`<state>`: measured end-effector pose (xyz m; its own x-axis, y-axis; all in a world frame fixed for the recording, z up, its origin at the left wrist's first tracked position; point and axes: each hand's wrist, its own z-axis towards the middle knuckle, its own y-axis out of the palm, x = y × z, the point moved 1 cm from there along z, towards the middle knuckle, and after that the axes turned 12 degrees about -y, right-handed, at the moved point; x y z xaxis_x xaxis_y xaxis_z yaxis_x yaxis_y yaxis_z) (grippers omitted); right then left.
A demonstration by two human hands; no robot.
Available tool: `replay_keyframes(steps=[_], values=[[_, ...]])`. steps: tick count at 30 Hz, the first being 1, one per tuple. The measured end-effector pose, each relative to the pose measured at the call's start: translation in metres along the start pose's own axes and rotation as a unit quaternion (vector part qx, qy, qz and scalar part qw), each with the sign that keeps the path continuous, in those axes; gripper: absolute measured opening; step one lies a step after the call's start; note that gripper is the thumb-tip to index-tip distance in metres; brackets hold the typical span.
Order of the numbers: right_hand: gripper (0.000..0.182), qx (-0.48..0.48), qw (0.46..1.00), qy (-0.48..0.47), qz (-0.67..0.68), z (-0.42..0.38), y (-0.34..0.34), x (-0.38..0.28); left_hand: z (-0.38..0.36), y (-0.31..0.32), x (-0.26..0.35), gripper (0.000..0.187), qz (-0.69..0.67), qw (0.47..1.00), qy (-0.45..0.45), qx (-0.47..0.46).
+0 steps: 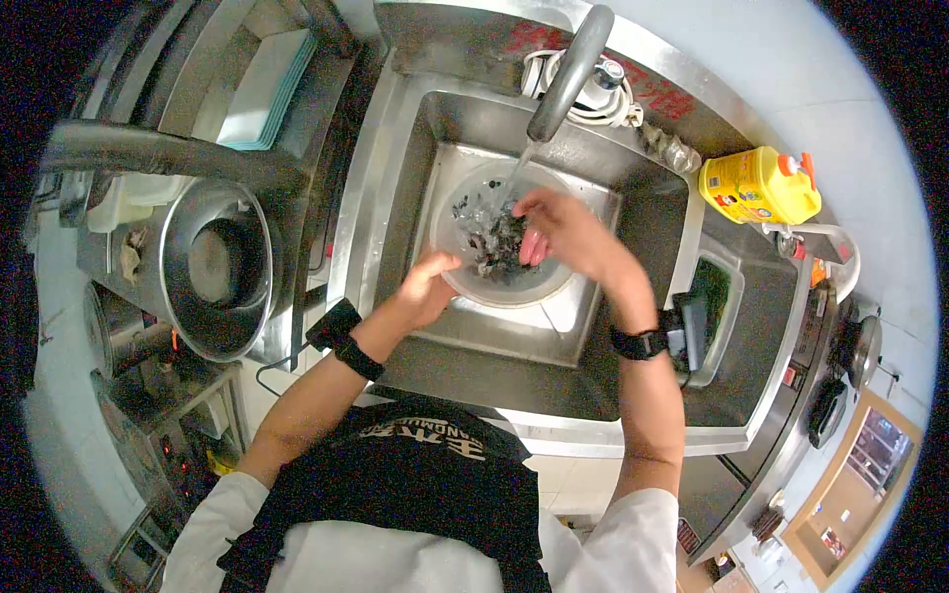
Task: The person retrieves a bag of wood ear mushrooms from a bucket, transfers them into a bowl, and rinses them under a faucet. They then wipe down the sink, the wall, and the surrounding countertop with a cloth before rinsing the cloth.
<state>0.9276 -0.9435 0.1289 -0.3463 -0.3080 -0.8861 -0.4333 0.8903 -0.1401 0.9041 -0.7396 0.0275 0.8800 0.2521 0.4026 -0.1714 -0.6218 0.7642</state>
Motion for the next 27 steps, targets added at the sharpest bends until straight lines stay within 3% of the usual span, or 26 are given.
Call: replay_keyframes(steps=[2, 3, 5, 6, 8, 9, 11, 13, 15, 16, 18, 19, 21, 22, 24, 27], values=[[0.027, -0.044, 0.989, 0.012, -0.141, 0.011, 0.016, 0.019, 0.003, -0.007, -0.004, 0.074, -0.006, 1.0, -0.005, 0.007], [0.027, -0.045, 0.989, 0.012, -0.142, 0.01, 0.022, 0.024, 0.002, -0.006, -0.003, 0.074, -0.007, 1.0, -0.004, 0.007], [0.027, 0.022, 0.909, -0.136, -0.394, 0.006, 0.03, 0.024, -0.001, -0.005, 0.001, 0.072, -0.007, 1.0, -0.009, 0.01], [0.027, 0.018, 0.908, -0.14, -0.393, 0.008, 0.026, 0.02, -0.002, -0.003, 0.001, 0.072, -0.009, 1.0, -0.005, 0.014], [0.022, 0.041, 0.978, -0.115, -0.17, 0.008, 0.006, 0.008, -0.003, -0.001, 0.001, 0.059, -0.047, 0.998, 0.009, 0.042], [0.014, 0.094, 0.983, -0.102, -0.124, 0.009, -0.005, 0.005, -0.002, -0.005, 0.001, 0.059, -0.049, 0.998, 0.01, 0.044], [0.012, 0.184, 0.957, -0.145, -0.171, 0.013, -0.034, 0.004, 0.003, -0.012, 0.0, 0.074, -0.03, 0.999, 0.005, -0.012], [0.015, 0.273, 0.918, -0.152, -0.246, 0.03, -0.064, 0.005, 0.001, -0.011, 0.0, 0.076, -0.032, 0.999, 0.004, -0.012], [0.022, 0.37, 0.824, -0.274, -0.33, 0.061, -0.098, 0.029, 0.001, -0.011, 0.001, 0.077, -0.031, 0.999, 0.004, -0.012], [0.022, 0.371, 0.824, -0.275, -0.329, 0.079, -0.116, 0.043, 0.001, -0.012, 0.0, 0.078, -0.035, 0.999, 0.0, -0.017], [0.028, 0.356, 0.766, -0.3, -0.443, 0.101, -0.135, 0.051, 0.001, -0.012, 0.001, 0.079, -0.036, 0.999, -0.003, -0.022], [0.028, 0.357, 0.766, -0.301, -0.442, 0.103, -0.137, 0.052, 0.0, -0.012, 0.001, 0.08, -0.03, 1.0, -0.006, -0.008], [0.034, 0.368, 0.784, -0.204, -0.456, 0.103, -0.128, 0.035, -0.001, -0.011, 0.0, 0.08, -0.024, 1.0, -0.01, 0.006], [0.034, 0.368, 0.785, -0.204, -0.455, 0.103, -0.121, 0.029, -0.002, -0.011, 0.0, 0.08, -0.026, 1.0, -0.014, 0.004], [0.034, 0.456, 0.725, -0.233, -0.461, 0.1, -0.111, 0.022, -0.002, -0.012, -0.003, 0.08, -0.028, 0.999, -0.019, 0.003], [0.032, 0.459, 0.739, -0.222, -0.44, 0.098, -0.104, 0.014, -0.001, -0.015, -0.008, 0.079, -0.03, 0.999, -0.033, 0.011]])
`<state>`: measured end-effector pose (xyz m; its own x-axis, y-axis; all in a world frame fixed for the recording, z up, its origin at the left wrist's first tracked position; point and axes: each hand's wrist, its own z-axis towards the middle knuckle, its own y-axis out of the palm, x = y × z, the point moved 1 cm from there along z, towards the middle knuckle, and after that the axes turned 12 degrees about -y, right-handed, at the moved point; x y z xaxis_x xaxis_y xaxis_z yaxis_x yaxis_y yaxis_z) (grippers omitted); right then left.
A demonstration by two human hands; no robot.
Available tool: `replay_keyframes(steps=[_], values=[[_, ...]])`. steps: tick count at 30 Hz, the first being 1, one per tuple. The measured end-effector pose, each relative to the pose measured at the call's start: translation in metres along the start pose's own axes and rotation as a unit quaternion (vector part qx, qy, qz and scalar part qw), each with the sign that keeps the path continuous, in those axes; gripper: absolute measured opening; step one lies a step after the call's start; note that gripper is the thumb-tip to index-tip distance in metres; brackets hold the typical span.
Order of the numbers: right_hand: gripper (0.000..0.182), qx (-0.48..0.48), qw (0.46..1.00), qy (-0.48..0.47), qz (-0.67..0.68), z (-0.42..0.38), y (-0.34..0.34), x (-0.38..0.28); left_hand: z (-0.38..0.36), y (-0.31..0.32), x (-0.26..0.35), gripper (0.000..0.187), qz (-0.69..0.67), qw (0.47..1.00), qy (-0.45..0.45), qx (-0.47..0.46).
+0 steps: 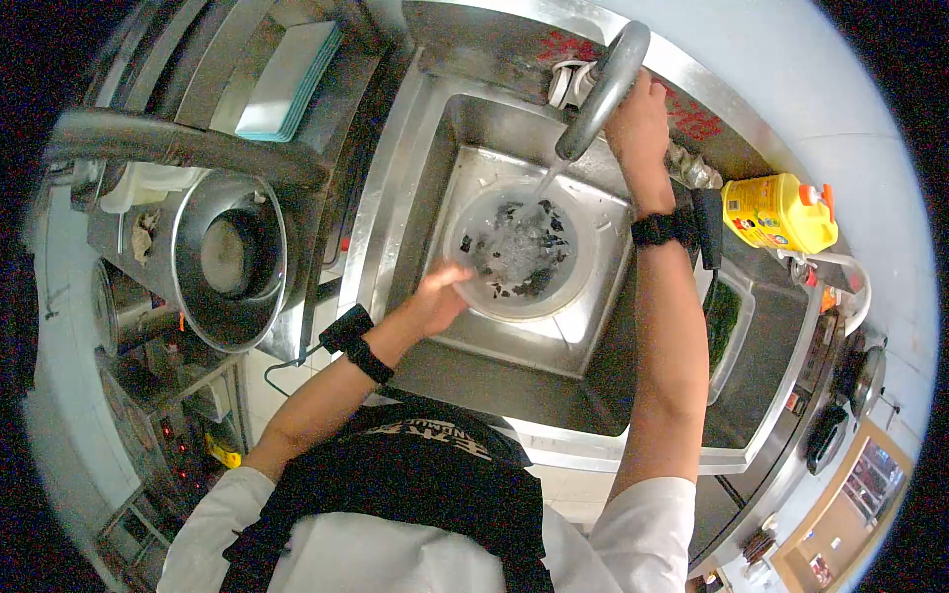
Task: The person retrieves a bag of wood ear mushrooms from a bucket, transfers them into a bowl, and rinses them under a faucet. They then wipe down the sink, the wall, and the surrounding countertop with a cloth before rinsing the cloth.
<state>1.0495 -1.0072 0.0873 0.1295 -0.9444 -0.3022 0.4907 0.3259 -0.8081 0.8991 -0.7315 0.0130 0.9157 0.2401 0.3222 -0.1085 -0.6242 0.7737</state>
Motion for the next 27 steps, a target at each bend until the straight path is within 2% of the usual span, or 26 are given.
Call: replay_keyframes(steps=[4, 6, 12, 13, 15, 25, 27], values=[[0.03, -0.039, 0.997, -0.052, -0.04, -0.003, 0.008, 0.01, 0.001, -0.004, -0.006, 0.078, 0.0, 1.0, 0.004, 0.002], [0.049, -0.08, 0.995, -0.029, -0.043, -0.004, 0.01, 0.012, 0.001, -0.006, -0.008, 0.078, -0.008, 1.0, -0.004, 0.009], [0.05, -0.034, 0.997, -0.067, -0.031, -0.007, 0.018, 0.017, -0.001, -0.01, -0.013, 0.074, -0.019, 1.0, -0.003, 0.013], [0.05, -0.033, 0.997, -0.067, -0.03, -0.008, 0.018, 0.018, -0.002, -0.011, -0.013, 0.074, -0.017, 1.0, -0.007, 0.025], [0.026, -0.033, 0.998, -0.057, -0.006, -0.008, 0.015, 0.011, -0.002, -0.013, -0.013, 0.074, -0.014, 0.999, -0.01, 0.037], [0.031, -0.017, 0.998, -0.058, 0.014, -0.014, 0.019, 0.027, 0.002, -0.026, -0.019, 0.071, -0.005, 0.999, -0.009, 0.041], [0.033, -0.053, 0.996, -0.068, -0.019, -0.016, 0.016, 0.032, 0.002, -0.024, -0.017, 0.071, -0.003, 0.999, -0.007, 0.043]])
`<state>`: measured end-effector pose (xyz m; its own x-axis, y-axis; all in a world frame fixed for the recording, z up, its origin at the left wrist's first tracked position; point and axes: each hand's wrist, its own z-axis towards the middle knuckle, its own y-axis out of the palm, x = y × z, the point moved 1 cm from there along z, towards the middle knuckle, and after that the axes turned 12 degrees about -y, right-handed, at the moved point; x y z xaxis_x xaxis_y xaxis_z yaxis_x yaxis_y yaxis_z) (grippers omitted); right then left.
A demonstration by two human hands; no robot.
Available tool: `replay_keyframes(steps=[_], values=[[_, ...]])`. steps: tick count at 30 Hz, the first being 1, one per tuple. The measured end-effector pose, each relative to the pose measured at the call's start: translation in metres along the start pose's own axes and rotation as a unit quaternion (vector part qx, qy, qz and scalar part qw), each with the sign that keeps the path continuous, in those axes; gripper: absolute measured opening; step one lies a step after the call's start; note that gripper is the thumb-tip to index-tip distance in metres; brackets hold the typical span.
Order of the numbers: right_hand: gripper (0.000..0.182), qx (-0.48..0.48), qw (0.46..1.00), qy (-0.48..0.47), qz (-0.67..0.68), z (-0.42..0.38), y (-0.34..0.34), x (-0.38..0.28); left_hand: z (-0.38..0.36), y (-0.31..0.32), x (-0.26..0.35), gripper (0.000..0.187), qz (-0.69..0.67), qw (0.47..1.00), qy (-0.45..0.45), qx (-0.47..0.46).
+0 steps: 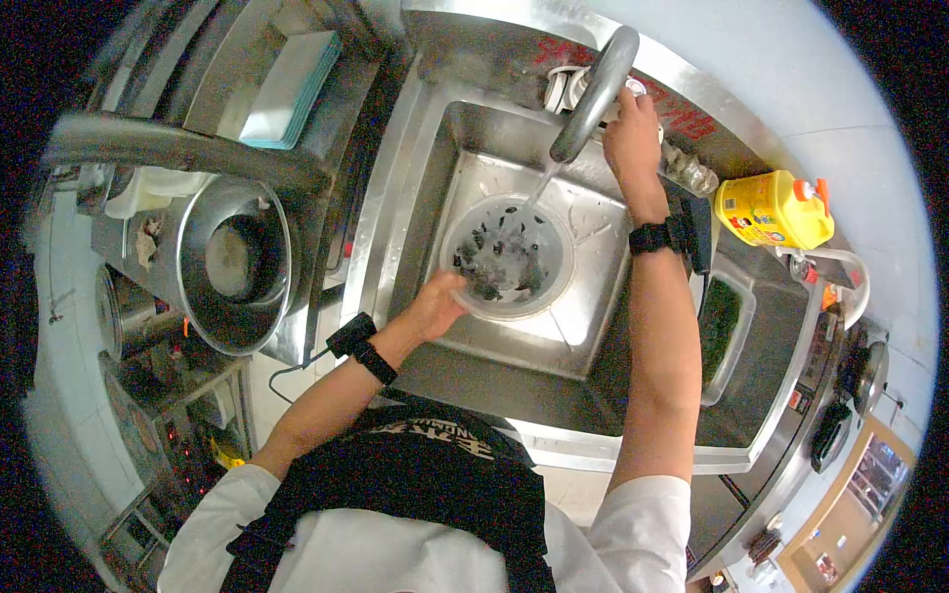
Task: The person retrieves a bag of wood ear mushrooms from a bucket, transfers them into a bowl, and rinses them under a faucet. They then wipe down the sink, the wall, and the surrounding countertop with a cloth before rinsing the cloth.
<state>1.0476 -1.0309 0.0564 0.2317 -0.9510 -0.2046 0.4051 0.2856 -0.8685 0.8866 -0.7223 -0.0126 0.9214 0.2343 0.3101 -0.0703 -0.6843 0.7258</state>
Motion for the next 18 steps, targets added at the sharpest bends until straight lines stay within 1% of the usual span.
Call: replay_keyframes(steps=[1, 3, 4, 6, 7, 8, 10, 11, 12, 13, 14, 15, 17, 18], values=[[0.033, 0.002, 1.0, -0.001, -0.001, -0.003, -0.003, 0.003, 0.0, 0.001, 0.001, 0.071, 0.003, 1.0, 0.005, -0.004], [0.037, -0.044, 0.998, 0.034, -0.021, -0.01, -0.023, -0.005, -0.002, 0.004, 0.003, 0.071, 0.008, 1.0, 0.012, -0.009], [0.037, -0.041, 0.998, 0.032, -0.023, -0.012, -0.029, -0.007, -0.003, 0.005, 0.004, 0.071, 0.007, 1.0, 0.011, -0.017], [0.042, -0.091, 0.991, 0.035, -0.091, -0.017, -0.039, -0.01, -0.01, 0.01, 0.006, 0.071, 0.008, 1.0, 0.011, -0.026], [0.045, -0.064, 0.996, 0.023, -0.053, -0.022, -0.043, -0.015, -0.014, 0.013, 0.007, 0.071, 0.008, 0.999, 0.016, -0.033], [0.045, -0.061, 0.996, 0.022, -0.055, -0.028, -0.049, -0.02, -0.019, 0.016, 0.007, 0.071, 0.008, 0.999, 0.021, -0.04], [0.045, 0.008, 0.991, 0.065, 0.119, -0.043, -0.061, -0.03, -0.029, 0.019, 0.005, 0.07, 0.005, 0.999, 0.025, -0.042], [0.04, 0.011, 0.989, 0.073, 0.131, -0.063, -0.057, -0.023, -0.035, 0.021, 0.004, 0.07, 0.0, 0.999, 0.028, -0.041], [0.035, -0.022, 0.971, 0.12, 0.204, -0.08, -0.062, -0.029, -0.044, 0.026, 0.004, 0.07, 0.001, 0.999, 0.033, -0.043], [0.031, -0.055, 0.945, 0.164, 0.276, -0.098, -0.073, -0.038, -0.057, 0.035, 0.005, 0.061, -0.009, 0.998, 0.051, -0.035], [0.029, -0.102, 0.903, 0.22, 0.355, -0.113, -0.084, -0.049, -0.07, 0.043, 0.006, 0.055, -0.02, 0.997, 0.069, -0.025], [0.029, -0.149, 0.848, 0.273, 0.429, -0.128, -0.097, -0.062, -0.083, 0.049, 0.007, 0.055, -0.019, 0.997, 0.075, -0.024], [0.035, -0.15, 0.792, 0.299, 0.51, -0.141, -0.129, -0.109, -0.11, 0.059, 0.008, 0.054, 0.004, 0.996, 0.082, -0.04], [0.035, -0.153, 0.793, 0.291, 0.514, -0.146, -0.138, -0.12, -0.125, 0.063, 0.008, 0.054, 0.004, 0.995, 0.091, -0.036]])
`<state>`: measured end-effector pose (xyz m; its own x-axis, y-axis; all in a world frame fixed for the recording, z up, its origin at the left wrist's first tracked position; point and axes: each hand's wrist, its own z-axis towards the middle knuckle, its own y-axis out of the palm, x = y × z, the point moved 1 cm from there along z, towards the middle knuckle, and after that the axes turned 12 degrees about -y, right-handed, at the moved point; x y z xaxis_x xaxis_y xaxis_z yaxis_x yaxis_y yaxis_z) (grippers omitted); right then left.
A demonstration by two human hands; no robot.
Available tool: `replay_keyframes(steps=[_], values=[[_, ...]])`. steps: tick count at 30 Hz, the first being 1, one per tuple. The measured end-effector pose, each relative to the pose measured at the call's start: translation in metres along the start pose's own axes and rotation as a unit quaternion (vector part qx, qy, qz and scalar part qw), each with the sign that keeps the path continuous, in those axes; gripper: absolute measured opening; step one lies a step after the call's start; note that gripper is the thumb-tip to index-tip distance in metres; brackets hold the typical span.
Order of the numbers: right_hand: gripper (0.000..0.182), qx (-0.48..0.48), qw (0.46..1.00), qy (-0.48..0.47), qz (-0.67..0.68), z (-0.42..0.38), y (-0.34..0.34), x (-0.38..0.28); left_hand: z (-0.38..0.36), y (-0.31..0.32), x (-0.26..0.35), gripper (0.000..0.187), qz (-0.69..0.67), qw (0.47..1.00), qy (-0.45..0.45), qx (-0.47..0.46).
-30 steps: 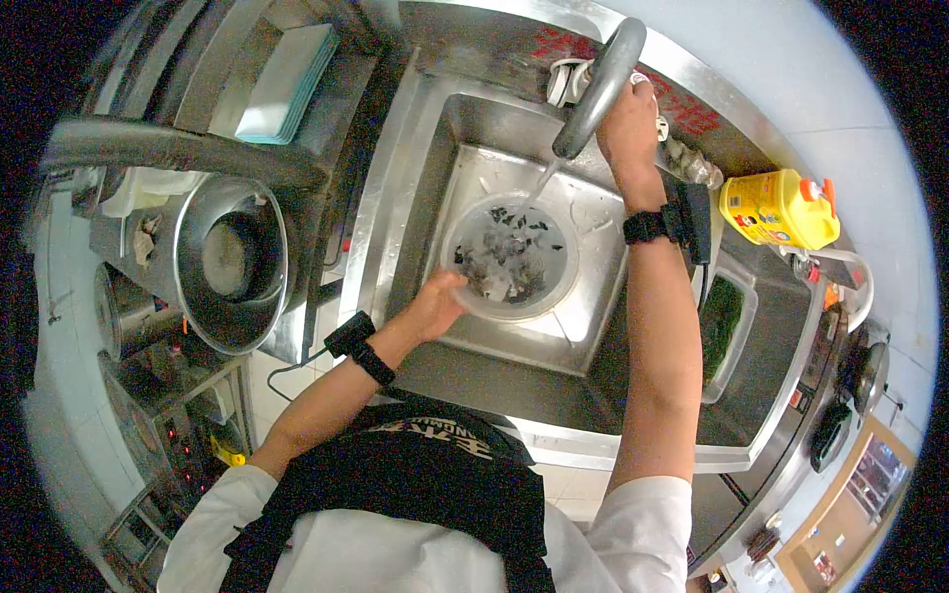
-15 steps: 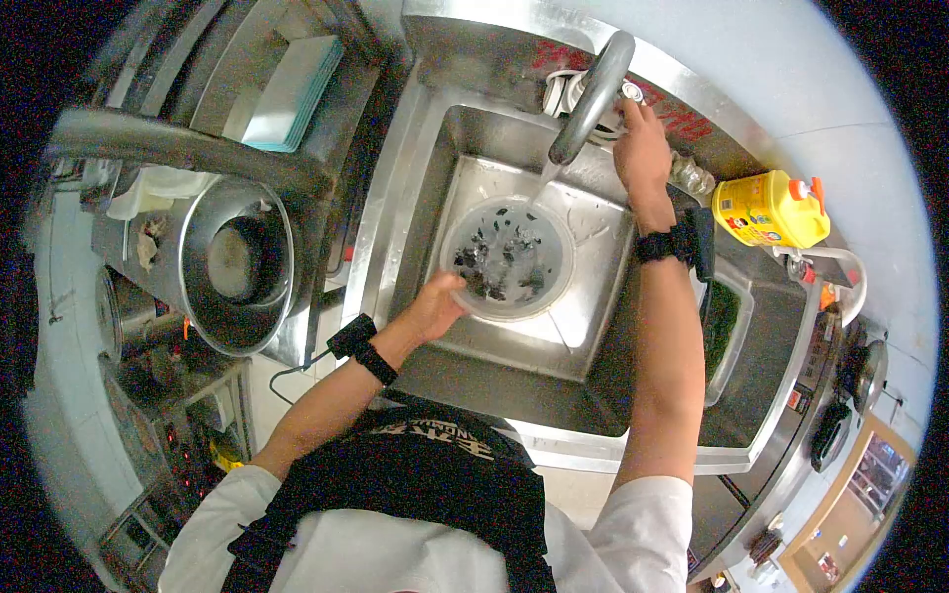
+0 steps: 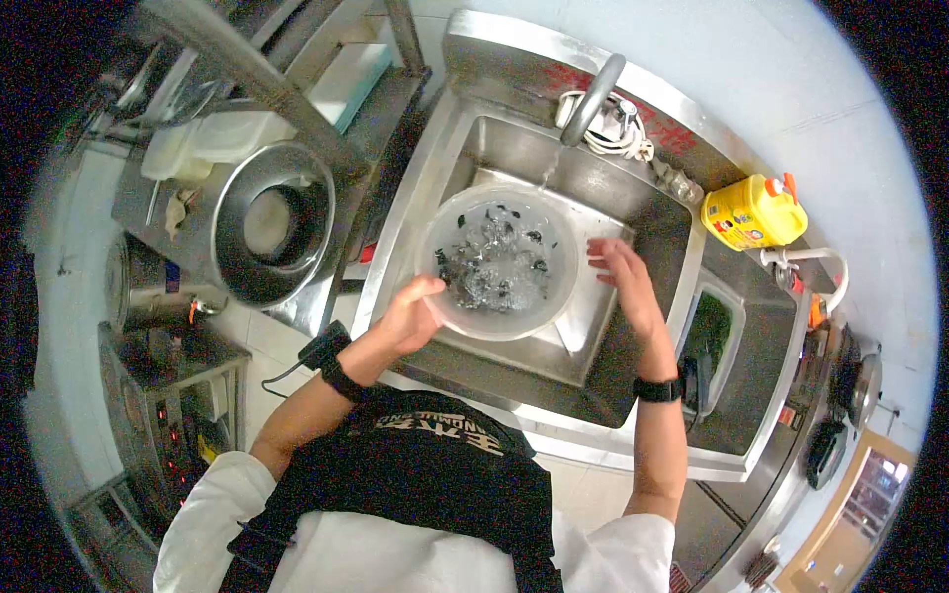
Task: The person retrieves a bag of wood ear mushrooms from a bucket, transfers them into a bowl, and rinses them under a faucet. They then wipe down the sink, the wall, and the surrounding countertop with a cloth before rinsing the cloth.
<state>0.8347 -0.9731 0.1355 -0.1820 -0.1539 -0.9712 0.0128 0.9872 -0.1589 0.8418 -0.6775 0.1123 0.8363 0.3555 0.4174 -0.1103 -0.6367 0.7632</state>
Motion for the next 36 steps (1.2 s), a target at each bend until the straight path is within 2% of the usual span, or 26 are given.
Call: replay_keyframes(steps=[2, 3, 4, 5, 6, 8, 9, 10, 12, 14, 15, 16, 18, 22, 24, 26, 28, 29, 31, 33, 34, 36], values=[[0.038, -0.044, 0.994, 0.014, 0.096, -0.016, 0.009, -0.005, -0.028, 0.009, -0.003, 0.052, -0.008, 0.999, -0.007, 0.037], [0.038, -0.061, 0.993, 0.012, 0.096, -0.019, 0.011, 0.001, -0.039, 0.012, -0.008, 0.053, -0.021, 0.997, 0.028, 0.071], [0.038, -0.066, 0.973, -0.038, -0.22, -0.019, 0.01, 0.011, -0.053, 0.017, -0.01, 0.053, -0.029, 0.995, 0.043, 0.083], [0.038, -0.061, 0.852, -0.098, -0.51, -0.02, 0.012, 0.018, -0.069, 0.021, -0.011, 0.054, -0.037, 0.994, 0.044, 0.092], [0.037, -0.026, 0.736, -0.135, -0.663, -0.025, 0.017, 0.021, -0.083, 0.022, -0.016, 0.054, -0.046, 0.993, 0.045, 0.103], [0.033, 0.019, 0.827, -0.236, -0.51, -0.019, 0.028, 0.017, -0.106, 0.021, -0.029, 0.055, -0.081, 0.984, 0.094, 0.13], [0.029, -0.036, 0.895, -0.247, -0.37, -0.02, 0.036, 0.005, -0.12, 0.027, -0.031, 0.057, -0.089, 0.981, 0.124, 0.122], [0.025, -0.081, 0.961, -0.172, -0.203, -0.021, 0.046, 0.002, -0.135, 0.03, -0.037, 0.059, -0.096, 0.978, 0.149, 0.113], [0.022, -0.12, 0.984, -0.123, -0.052, -0.036, 0.08, -0.027, -0.162, 0.028, -0.048, 0.066, -0.107, 0.971, 0.168, 0.13], [0.027, -0.179, 0.974, -0.13, -0.035, -0.057, 0.117, -0.063, -0.19, 0.029, -0.056, 0.071, -0.124, 0.966, 0.189, 0.127], [0.041, -0.198, 0.971, -0.13, -0.036, -0.068, 0.134, -0.075, -0.204, 0.027, -0.06, 0.074, -0.123, 0.962, 0.209, 0.124], [0.055, -0.225, 0.97, -0.092, 0.005, -0.083, 0.153, -0.09, -0.219, 0.026, -0.062, 0.074, -0.125, 0.958, 0.229, 0.123], [0.063, -0.296, 0.947, -0.078, 0.099, -0.103, 0.184, -0.088, -0.254, 0.02, -0.07, 0.076, -0.136, 0.948, 0.244, 0.156], [0.059, -0.415, 0.903, -0.108, 0.011, -0.132, 0.252, -0.12, -0.324, -0.016, -0.093, 0.074, -0.145, 0.932, 0.283, 0.175], [0.056, -0.484, 0.856, 0.017, -0.179, -0.144, 0.295, -0.13, -0.363, -0.034, -0.099, 0.073, -0.164, 0.92, 0.308, 0.176], [0.05, -0.487, 0.858, 0.021, -0.163, -0.167, 0.344, -0.125, -0.402, -0.058, -0.11, 0.073, -0.137, 0.909, 0.346, 0.189], [0.043, -0.525, 0.842, 0.113, 0.038, -0.195, 0.398, -0.127, -0.442, -0.082, -0.121, 0.073, -0.135, 0.891, 0.382, 0.204], [0.037, -0.491, 0.858, 0.139, 0.056, -0.211, 0.427, -0.131, -0.456, -0.095, -0.128, 0.073, -0.133, 0.887, 0.383, 0.222], [0.036, -0.516, 0.841, 0.153, 0.062, -0.22, 0.473, -0.118, -0.493, -0.127, -0.14, 0.074, -0.129, 0.868, 0.409, 0.252], [0.043, -0.517, 0.834, 0.177, 0.081, -0.238, 0.527, -0.111, -0.525, -0.155, -0.154, 0.072, -0.143, 0.855, 0.414, 0.277], [0.048, -0.553, 0.806, 0.184, 0.103, -0.235, 0.547, -0.097, -0.543, -0.165, -0.159, 0.072, -0.152, 0.842, 0.43, 0.287], [0.044, -0.55, 0.814, 0.175, 0.067, -0.26, 0.602, -0.104, -0.569, -0.183, -0.168, 0.068, -0.203, 0.832, 0.4, 0.326]])
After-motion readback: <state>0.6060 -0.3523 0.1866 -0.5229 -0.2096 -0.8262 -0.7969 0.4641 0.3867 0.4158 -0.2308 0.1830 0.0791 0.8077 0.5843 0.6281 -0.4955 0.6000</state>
